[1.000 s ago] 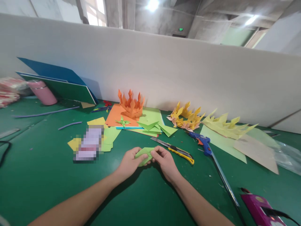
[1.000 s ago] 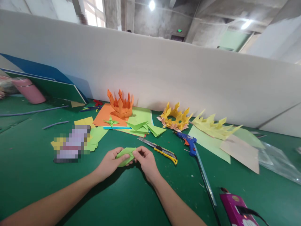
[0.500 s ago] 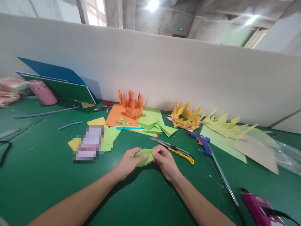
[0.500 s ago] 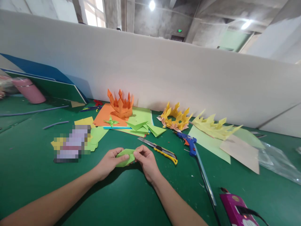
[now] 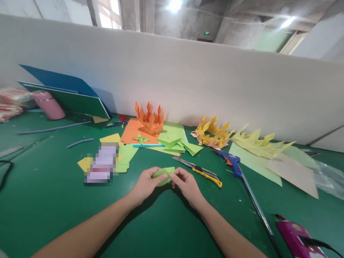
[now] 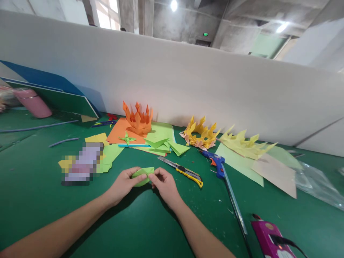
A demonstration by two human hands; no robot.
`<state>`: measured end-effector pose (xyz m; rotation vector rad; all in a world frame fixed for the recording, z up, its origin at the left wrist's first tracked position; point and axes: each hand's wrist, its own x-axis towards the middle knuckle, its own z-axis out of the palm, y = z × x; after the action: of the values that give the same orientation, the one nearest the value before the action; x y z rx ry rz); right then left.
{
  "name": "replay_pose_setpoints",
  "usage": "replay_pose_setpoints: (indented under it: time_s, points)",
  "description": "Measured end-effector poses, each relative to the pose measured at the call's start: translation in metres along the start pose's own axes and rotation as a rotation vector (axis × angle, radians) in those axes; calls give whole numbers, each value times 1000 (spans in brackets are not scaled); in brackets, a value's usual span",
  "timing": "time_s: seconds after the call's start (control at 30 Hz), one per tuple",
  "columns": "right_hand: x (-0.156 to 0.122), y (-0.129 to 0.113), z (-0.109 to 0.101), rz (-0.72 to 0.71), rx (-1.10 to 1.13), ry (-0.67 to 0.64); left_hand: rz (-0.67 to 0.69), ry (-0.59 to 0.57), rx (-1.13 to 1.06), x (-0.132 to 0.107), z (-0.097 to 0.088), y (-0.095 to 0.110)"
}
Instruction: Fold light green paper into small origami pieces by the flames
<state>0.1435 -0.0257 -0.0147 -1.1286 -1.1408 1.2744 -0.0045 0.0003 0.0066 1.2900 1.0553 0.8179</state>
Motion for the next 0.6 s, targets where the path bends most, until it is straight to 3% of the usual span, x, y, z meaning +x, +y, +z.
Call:
replay_pose_setpoints:
  time_s: [0.23, 0.33, 0.6]
  points:
    - [0, -2, 0, -20, -66, 132, -14, -73, -59, -1, 5, -2]
    - [1, -2, 0, -38, -38, 192, -38, -41, -135, 1, 4, -2]
    - [2, -2, -1, 7, 63, 228, -58, -38, -278, 4, -1, 1]
